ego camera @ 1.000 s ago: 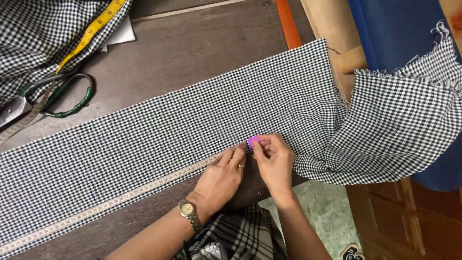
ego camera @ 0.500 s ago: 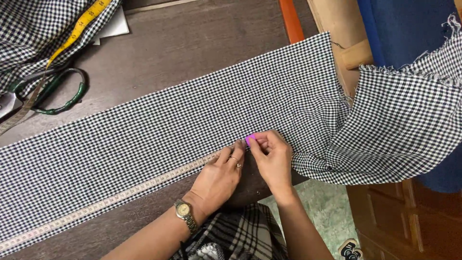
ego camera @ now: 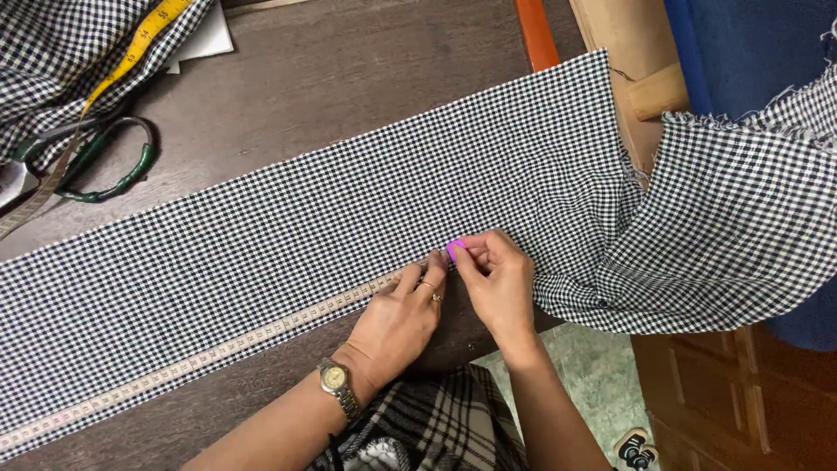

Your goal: The person measures a piece of checkered fabric using a yellow ruler and a purple marker, making marks at intervals. They also use a flexible measuring tape to measure the length of the fabric strip.

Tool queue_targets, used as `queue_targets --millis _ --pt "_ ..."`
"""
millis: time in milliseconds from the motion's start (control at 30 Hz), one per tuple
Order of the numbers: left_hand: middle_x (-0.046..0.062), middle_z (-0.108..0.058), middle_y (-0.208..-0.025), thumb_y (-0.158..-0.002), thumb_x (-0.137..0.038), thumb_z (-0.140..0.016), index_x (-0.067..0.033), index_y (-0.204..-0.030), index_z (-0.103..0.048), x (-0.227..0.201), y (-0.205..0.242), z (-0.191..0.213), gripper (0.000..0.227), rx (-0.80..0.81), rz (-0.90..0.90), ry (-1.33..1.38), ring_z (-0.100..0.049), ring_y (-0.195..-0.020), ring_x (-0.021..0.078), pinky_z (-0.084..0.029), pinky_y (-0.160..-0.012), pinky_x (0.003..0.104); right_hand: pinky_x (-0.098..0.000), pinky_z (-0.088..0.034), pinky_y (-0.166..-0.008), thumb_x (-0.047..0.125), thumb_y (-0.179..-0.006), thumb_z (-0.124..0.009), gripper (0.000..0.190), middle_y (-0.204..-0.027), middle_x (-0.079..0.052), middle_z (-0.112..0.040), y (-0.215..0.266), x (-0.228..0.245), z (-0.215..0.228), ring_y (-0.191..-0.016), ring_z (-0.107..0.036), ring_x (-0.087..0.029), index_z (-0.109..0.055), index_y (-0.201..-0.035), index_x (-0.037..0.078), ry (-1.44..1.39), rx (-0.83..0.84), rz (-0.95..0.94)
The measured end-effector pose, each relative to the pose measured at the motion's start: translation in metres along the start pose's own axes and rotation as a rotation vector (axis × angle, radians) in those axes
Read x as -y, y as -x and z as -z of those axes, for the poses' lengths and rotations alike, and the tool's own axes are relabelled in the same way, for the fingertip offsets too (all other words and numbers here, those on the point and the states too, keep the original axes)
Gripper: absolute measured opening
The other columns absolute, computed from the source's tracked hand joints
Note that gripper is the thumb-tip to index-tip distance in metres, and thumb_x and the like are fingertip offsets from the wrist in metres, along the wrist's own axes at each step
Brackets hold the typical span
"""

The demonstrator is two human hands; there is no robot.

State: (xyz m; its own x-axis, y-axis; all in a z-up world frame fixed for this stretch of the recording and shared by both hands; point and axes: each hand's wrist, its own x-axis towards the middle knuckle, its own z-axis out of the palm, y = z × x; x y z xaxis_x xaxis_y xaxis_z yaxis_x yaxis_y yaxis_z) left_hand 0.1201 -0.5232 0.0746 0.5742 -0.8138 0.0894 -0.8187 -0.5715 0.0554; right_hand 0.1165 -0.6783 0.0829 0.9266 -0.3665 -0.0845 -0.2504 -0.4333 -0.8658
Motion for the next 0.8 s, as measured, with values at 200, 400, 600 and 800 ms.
queue_targets --millis 200,400,600,800 --pt "0.017 -0.053 -0.127 -0.083 -0.007 -0.049 0.0028 -0.117 -0.061 0.000 0.000 -0.001 0.038 -0.021 0.004 0.009 -0.056 -0.099 0.0255 -0.059 -0.070 0.031 -0.0314 -0.059 -0.052 0.003 -0.081 -0.072 0.010 -0.069 -0.014 -0.066 0.012 0.004 0.017 -0.051 -0.063 -0.016 -0.069 -0.090 -0.002 -0.259 0.033 -0.171" --pt "0.018 -0.051 -0.129 -0.083 -0.006 -0.048 0.0041 -0.120 -0.060 0.001 0.000 0.003 0.039 -0.008 0.000 0.011 -0.055 -0.099 0.0257 -0.059 -0.069 0.031 -0.0356 -0.060 -0.063 0.005 -0.088 -0.063 0.015 -0.073 -0.014 -0.063 0.017 -0.018 0.034 -0.057 -0.059 -0.018 -0.062 -0.101 -0.002 -0.911 0.084 -0.433" --pt "0.017 -0.051 -0.128 -0.084 -0.006 -0.048 0.0031 -0.121 -0.059 0.000 0.000 0.003 0.039 0.022 0.001 0.014 -0.055 -0.099 0.0250 -0.059 -0.069 0.030 -0.0401 -0.061 -0.066 0.005 -0.088 -0.062 0.016 -0.080 -0.016 -0.064 0.016 -0.016 0.034 -0.058 -0.060 -0.019 -0.062 -0.103 -0.002 -0.939 0.091 -0.441" --pt "0.017 -0.050 -0.129 -0.085 -0.007 -0.049 0.0027 -0.121 -0.060 0.000 0.000 0.001 0.039 0.062 -0.015 0.018 -0.054 -0.099 0.0244 -0.059 -0.065 0.029 -0.0419 -0.064 -0.069 0.003 -0.088 -0.062 0.017 -0.088 -0.016 -0.065 0.013 -0.014 0.033 -0.059 -0.065 -0.020 -0.060 -0.104 -0.003 -0.687 -0.122 -0.326"
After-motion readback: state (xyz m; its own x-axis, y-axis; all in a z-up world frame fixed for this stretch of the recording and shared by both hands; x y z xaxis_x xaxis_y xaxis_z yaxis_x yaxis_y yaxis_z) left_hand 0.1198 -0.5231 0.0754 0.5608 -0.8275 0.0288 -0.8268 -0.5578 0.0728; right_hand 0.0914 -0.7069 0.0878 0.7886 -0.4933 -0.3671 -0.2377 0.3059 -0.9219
